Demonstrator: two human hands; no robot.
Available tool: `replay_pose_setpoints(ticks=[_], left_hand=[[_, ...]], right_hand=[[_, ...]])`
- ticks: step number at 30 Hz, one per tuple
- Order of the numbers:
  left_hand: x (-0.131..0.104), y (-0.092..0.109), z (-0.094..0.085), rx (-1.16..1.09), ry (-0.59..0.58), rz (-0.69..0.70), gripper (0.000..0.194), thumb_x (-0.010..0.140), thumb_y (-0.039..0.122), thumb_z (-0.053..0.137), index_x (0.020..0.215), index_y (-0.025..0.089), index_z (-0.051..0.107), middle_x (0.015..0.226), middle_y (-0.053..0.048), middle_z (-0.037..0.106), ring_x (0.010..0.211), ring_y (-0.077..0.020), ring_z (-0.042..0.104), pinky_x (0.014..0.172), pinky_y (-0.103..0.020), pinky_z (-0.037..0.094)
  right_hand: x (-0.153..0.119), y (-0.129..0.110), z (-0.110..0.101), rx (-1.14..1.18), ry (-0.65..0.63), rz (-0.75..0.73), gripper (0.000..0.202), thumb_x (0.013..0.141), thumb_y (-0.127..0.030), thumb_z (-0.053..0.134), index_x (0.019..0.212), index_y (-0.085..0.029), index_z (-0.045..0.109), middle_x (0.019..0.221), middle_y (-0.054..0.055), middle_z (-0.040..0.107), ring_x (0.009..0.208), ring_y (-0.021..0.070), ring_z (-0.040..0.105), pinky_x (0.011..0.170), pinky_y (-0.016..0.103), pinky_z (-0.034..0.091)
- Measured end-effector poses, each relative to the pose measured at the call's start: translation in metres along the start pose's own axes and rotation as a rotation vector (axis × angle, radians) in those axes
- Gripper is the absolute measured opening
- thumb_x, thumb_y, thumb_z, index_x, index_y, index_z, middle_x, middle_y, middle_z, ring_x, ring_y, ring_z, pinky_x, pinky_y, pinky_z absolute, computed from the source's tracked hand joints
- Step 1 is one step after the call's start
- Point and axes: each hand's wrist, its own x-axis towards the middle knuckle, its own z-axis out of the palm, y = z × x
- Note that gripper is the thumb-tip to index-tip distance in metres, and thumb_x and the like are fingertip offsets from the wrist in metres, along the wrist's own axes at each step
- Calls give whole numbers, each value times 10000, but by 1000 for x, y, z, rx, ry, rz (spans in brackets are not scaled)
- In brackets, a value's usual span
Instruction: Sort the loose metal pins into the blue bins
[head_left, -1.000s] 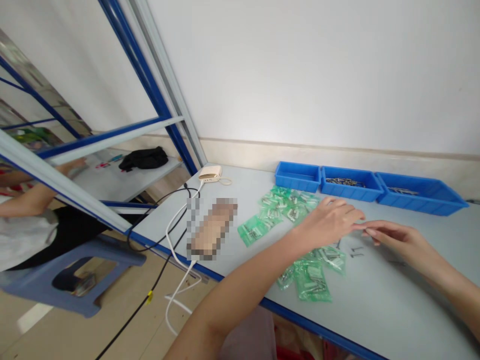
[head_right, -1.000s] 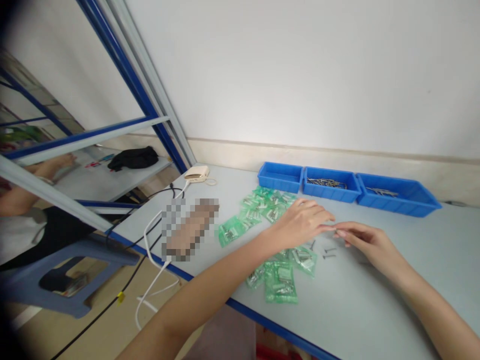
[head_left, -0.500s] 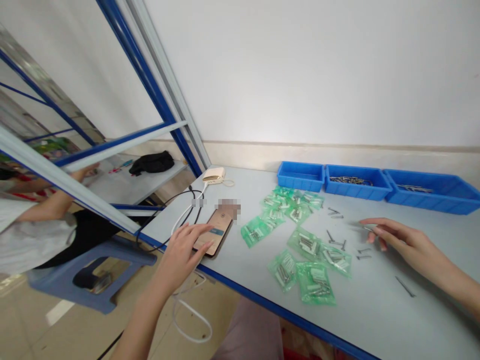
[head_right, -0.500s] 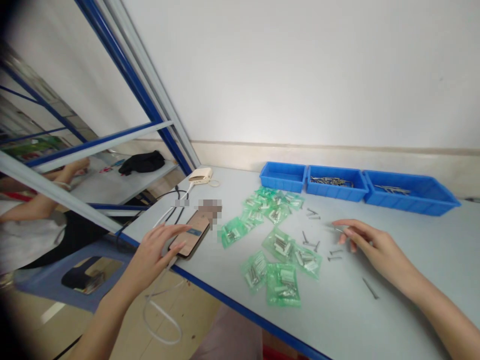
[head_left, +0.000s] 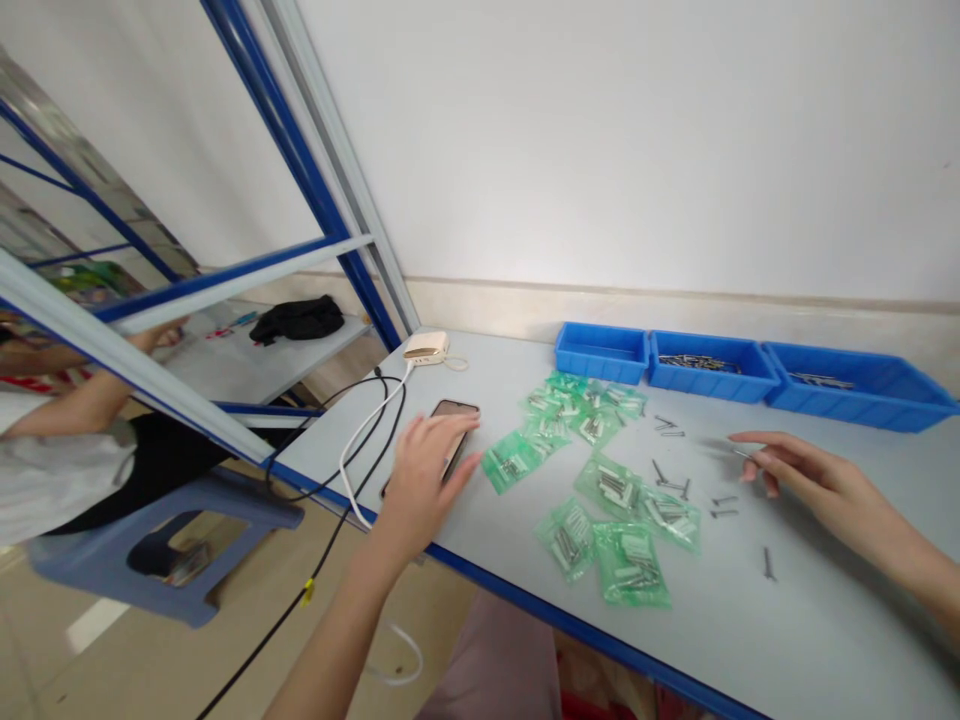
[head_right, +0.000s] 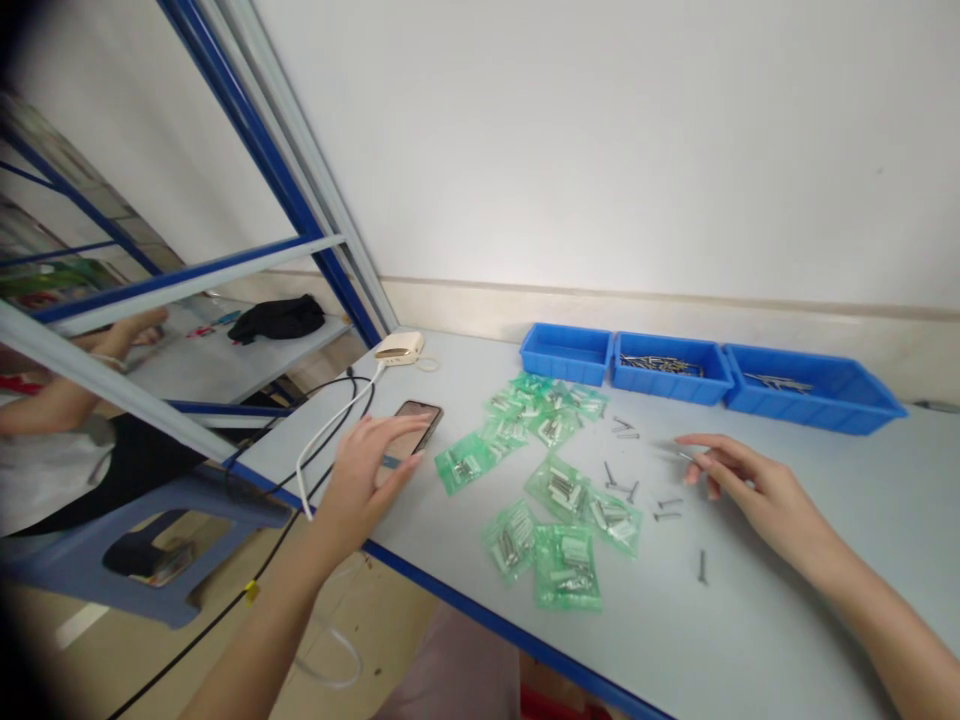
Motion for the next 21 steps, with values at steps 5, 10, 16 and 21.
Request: replay_pose_setpoints(ticks=[5, 10, 16, 21], left_hand=[[83, 97, 45, -121, -147, 514, 333, 881, 359, 457, 1152, 170, 495, 1174, -49, 569, 1117, -175, 464, 964, -337, 319], [124, 159, 114, -98, -141, 842, 271, 905, 287, 424, 1094, 137, 548, 1087, -63, 610, 989, -183, 530, 818, -319, 355], [124, 154, 138, -152, -85, 772, 249, 924, 266, 391, 1031, 168, 593, 993, -40, 645, 929, -154, 535, 830, -308, 323], [125, 146, 144, -196, -82, 708, 323, 949, 289, 322, 1001, 171, 618, 1005, -27, 652, 956, -151, 528, 872, -313, 301]], right_hand=[[0, -5, 4, 97, 12, 3, 393, 798, -547, 450, 1046, -253, 529, 645, 5, 559, 559, 154, 491, 601, 288, 423], [3, -6, 6, 274, 38, 47, 428, 757, -563, 510, 1069, -275, 466, 584, -12, 550, 484, 152, 465, 528, 296, 404], [6, -4, 13, 360, 74, 97, 443, 738, -559, 532, 1059, -270, 436, 551, -24, 537, 426, 134, 431, 462, 281, 377], [5, -1, 18, 154, 135, 57, 453, 727, -607, 482, 1026, -268, 476, 623, 13, 590, 520, 178, 530, 529, 311, 441]])
